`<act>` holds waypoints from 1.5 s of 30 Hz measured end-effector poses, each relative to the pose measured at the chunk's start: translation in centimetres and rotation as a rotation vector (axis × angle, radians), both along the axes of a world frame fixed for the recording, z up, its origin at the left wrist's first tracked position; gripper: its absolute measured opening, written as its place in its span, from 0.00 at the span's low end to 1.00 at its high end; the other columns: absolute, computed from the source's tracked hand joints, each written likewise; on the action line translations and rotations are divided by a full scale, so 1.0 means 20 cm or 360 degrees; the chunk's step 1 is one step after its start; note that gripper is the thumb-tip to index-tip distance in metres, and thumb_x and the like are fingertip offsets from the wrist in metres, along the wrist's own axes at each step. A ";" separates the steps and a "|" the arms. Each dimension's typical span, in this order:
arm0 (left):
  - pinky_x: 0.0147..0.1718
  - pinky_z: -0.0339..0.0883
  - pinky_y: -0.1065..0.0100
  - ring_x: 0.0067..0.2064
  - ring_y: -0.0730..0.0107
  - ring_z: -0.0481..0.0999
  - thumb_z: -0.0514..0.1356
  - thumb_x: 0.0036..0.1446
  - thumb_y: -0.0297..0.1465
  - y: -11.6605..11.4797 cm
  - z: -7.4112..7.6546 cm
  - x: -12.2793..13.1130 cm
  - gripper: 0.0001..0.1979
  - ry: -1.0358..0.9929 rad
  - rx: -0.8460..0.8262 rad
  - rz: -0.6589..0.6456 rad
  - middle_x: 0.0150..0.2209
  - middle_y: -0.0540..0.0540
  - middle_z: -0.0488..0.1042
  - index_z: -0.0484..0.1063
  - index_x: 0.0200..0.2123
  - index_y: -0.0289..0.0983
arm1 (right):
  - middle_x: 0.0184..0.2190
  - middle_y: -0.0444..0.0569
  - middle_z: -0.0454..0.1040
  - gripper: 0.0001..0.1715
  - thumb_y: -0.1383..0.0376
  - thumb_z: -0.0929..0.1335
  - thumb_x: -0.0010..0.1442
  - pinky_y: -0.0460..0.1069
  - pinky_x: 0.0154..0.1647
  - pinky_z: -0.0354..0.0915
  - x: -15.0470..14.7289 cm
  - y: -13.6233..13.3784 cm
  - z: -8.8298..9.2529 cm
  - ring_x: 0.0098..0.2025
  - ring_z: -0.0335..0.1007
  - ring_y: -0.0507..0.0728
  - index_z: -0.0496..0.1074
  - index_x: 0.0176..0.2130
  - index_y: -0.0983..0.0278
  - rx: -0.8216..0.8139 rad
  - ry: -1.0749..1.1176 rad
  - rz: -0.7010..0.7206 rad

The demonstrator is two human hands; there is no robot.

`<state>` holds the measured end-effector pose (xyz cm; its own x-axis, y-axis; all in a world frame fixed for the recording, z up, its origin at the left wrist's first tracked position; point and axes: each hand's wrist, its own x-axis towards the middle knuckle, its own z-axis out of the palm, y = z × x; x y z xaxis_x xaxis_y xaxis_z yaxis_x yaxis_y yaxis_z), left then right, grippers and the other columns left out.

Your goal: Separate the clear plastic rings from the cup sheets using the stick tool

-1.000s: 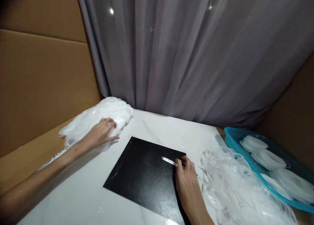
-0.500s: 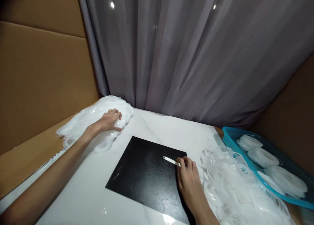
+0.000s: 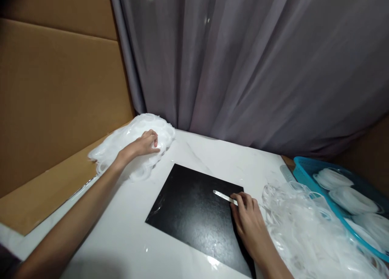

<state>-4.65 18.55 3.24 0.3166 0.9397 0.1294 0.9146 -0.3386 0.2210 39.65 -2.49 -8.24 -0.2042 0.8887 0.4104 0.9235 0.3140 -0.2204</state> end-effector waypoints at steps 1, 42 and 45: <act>0.55 0.73 0.47 0.58 0.52 0.75 0.65 0.68 0.39 0.00 -0.01 0.02 0.20 0.0032 0.0019 0.0028 0.60 0.39 0.71 0.71 0.58 0.37 | 0.52 0.59 0.68 0.17 0.57 0.59 0.76 0.63 0.54 0.67 0.00 0.00 0.00 0.52 0.67 0.67 0.66 0.58 0.60 0.0011 -0.0017 -0.0002; 0.56 0.70 0.46 0.64 0.43 0.67 0.67 0.65 0.41 -0.14 0.11 0.17 0.23 0.0130 0.0052 0.0171 0.63 0.36 0.67 0.70 0.57 0.35 | 0.32 0.47 0.68 0.14 0.52 0.62 0.74 0.55 0.40 0.63 0.01 0.13 0.04 0.36 0.69 0.61 0.68 0.45 0.59 -0.0077 0.0273 -0.0364; 0.58 0.69 0.44 0.65 0.45 0.67 0.67 0.66 0.37 -0.14 0.06 0.21 0.23 0.0273 0.0045 0.0237 0.66 0.37 0.65 0.69 0.60 0.37 | 0.33 0.48 0.69 0.14 0.52 0.62 0.74 0.55 0.41 0.64 0.01 0.13 0.04 0.37 0.69 0.62 0.68 0.46 0.59 -0.0098 0.0277 -0.0370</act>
